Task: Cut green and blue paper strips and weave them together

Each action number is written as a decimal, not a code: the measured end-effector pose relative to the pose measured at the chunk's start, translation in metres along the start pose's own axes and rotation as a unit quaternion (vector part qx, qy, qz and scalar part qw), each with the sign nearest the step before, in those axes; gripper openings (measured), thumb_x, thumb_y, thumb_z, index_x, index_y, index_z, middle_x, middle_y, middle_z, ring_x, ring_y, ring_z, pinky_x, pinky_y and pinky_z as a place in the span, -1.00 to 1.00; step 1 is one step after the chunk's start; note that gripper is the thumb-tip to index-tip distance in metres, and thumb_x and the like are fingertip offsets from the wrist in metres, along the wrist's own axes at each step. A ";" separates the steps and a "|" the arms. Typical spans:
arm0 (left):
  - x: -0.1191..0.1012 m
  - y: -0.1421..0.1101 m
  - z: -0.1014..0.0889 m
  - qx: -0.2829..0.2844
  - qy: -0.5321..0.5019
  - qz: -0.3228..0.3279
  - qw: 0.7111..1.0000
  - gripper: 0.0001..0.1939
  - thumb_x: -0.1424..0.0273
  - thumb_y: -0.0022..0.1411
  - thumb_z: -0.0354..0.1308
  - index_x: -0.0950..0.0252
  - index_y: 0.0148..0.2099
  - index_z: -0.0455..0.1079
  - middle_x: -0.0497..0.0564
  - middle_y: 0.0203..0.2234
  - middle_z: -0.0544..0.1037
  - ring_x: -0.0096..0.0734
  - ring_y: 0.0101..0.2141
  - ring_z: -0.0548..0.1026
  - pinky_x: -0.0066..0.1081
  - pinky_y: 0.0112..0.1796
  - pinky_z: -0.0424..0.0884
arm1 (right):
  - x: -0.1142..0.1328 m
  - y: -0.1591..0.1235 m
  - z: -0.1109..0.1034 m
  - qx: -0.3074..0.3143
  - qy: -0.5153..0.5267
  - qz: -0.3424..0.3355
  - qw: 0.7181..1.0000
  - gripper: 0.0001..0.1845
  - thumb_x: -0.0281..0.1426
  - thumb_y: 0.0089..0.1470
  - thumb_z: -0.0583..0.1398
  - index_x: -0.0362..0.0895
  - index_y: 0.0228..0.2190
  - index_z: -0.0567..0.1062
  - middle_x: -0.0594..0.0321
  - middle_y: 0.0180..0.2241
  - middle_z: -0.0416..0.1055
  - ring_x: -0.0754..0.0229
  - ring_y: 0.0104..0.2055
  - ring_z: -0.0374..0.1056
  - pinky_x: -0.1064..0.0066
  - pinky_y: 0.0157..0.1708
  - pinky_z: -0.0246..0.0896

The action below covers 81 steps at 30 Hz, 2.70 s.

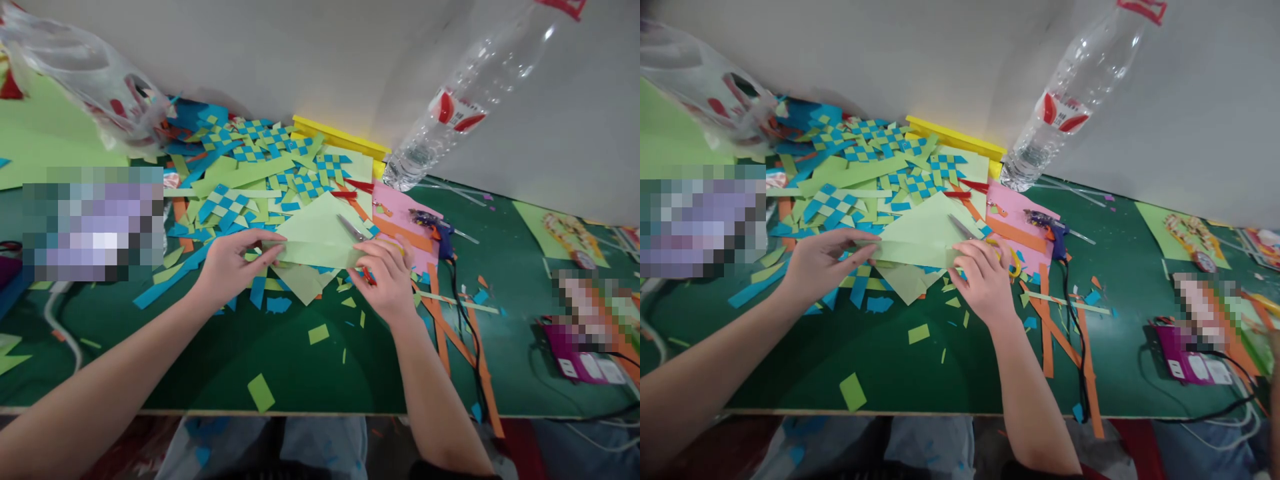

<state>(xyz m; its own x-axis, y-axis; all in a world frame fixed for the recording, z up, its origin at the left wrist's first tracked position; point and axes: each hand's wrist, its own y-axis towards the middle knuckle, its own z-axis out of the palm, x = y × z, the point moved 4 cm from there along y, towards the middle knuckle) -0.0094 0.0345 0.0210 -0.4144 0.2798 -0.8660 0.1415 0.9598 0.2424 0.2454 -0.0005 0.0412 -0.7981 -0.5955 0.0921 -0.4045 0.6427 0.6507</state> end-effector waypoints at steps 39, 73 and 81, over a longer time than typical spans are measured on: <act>0.016 -0.001 0.024 0.023 -0.373 -0.180 0.910 -0.68 0.32 0.11 0.33 0.19 -0.05 0.49 0.05 -0.12 0.59 -0.22 -0.08 0.54 -0.25 -0.03 0.49 | 0.034 0.012 0.043 0.001 0.274 0.129 0.953 -0.89 -0.35 0.12 0.23 -0.03 -0.26 0.43 0.10 -0.01 0.50 0.16 -0.20 0.47 0.24 -0.15 0.41; 0.005 -0.004 0.035 0.081 -0.455 -0.167 0.871 -0.50 0.41 0.01 0.39 0.12 0.03 0.41 0.03 0.00 0.53 -0.14 0.04 0.47 -0.16 0.02 0.48 | 0.024 0.002 0.043 -0.081 0.400 0.257 0.876 -0.94 -0.43 0.09 0.26 -0.03 -0.34 0.55 0.16 0.03 0.48 0.15 -0.12 0.50 0.27 -0.23 0.53; 0.013 -0.012 0.039 0.111 -0.343 -0.156 0.920 -0.47 0.37 -0.02 0.42 0.19 0.03 0.43 0.11 -0.04 0.55 -0.11 -0.10 0.56 -0.28 -0.18 0.55 | 0.037 0.006 0.037 -0.065 0.365 0.166 0.914 -0.91 -0.45 0.11 0.24 -0.03 -0.35 0.55 0.17 -0.02 0.50 0.15 -0.16 0.51 0.19 -0.14 0.51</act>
<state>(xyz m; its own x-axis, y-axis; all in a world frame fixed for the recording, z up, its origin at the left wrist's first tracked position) 0.0184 0.0262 -0.0099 0.1885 -0.1605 -0.9689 0.3229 0.9419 -0.0932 0.1969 -0.0006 0.0205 -0.3383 -0.5712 0.7479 -0.0998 0.8120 0.5750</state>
